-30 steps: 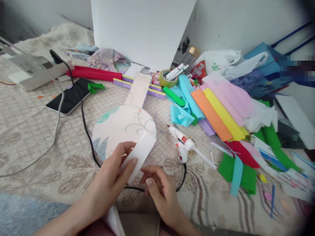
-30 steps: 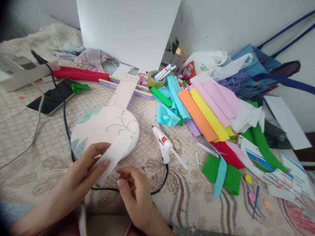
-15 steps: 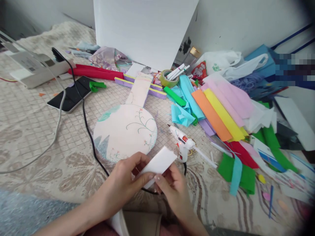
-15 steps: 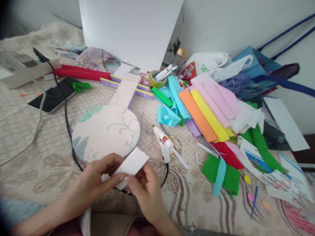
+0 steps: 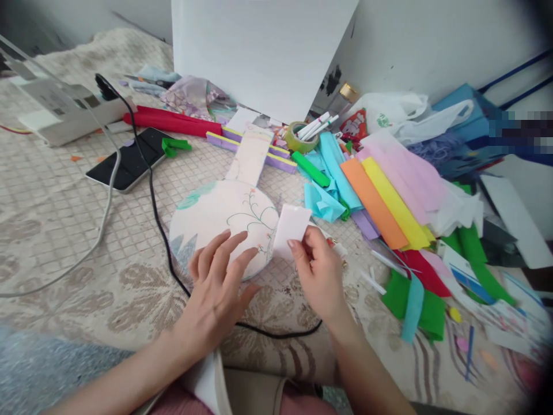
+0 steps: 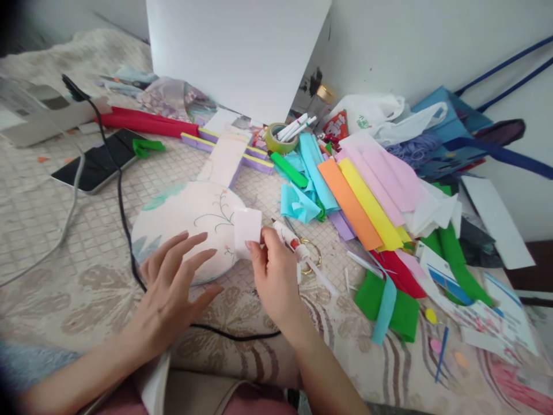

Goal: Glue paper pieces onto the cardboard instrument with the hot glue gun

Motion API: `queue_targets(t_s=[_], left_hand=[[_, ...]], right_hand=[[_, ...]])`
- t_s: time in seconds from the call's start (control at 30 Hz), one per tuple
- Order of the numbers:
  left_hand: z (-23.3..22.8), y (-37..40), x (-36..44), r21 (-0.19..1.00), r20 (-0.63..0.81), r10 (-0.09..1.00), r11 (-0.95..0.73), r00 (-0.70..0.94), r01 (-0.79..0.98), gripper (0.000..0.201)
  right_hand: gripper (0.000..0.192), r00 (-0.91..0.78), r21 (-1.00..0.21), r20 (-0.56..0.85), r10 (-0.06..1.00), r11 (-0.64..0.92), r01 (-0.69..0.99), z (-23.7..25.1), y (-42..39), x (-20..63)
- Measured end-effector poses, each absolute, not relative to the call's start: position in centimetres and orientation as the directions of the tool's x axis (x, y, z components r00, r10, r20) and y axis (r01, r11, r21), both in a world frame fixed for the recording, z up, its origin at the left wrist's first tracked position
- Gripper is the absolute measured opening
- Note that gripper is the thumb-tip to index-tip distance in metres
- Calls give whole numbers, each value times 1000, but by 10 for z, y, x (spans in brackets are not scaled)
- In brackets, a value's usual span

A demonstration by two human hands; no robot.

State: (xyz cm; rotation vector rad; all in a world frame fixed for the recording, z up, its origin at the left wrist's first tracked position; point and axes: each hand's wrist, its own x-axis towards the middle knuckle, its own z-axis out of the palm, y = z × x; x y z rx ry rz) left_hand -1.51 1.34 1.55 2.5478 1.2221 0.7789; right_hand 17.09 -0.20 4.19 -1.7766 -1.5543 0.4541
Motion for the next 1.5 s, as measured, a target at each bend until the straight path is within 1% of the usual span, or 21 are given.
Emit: queue_targets(t_s=[0.13, 0.3, 0.43, 0.6, 0.87, 1.13, 1.23, 1.3, 1.4, 1.5], left_hand=[[12, 12, -13, 385, 374, 788, -612, 490, 690, 44], [11, 14, -14, 415, 370, 799, -598, 474, 685, 44], [10, 15, -15, 435, 375, 800, -599, 469, 673, 44], [9, 15, -15, 453, 364, 806, -591, 467, 667, 45], [10, 16, -15, 463, 364, 806, -591, 467, 660, 48], [9, 16, -16, 474, 363, 803, -596, 473, 648, 46], [9, 16, -16, 476, 360, 805, -593, 471, 650, 45], [9, 16, -16, 477, 357, 808, -590, 469, 652, 46], [9, 17, -16, 482, 360, 808, -589, 466, 648, 46], [9, 17, -16, 497, 354, 811, -585, 466, 641, 47]], right_hand=[[14, 195, -678, 204, 959, -4, 735, 37, 1, 170], [17, 173, -649, 226, 959, 16, 760, 35, 6, 168], [22, 162, -646, 211, 964, 13, 764, 32, 9, 168], [26, 149, -598, 213, 966, 8, 802, 30, 10, 167], [26, 140, -591, 220, 965, 18, 807, 30, 11, 166], [30, 107, -580, 214, 971, 38, 814, 27, 11, 165], [29, 95, -590, 203, 974, 44, 806, 28, 10, 165], [26, 109, -619, 203, 973, 41, 784, 30, 9, 166], [23, 187, -662, 244, 952, 22, 749, 34, 3, 169], [27, 263, -678, 283, 922, -1, 735, 37, -7, 170]])
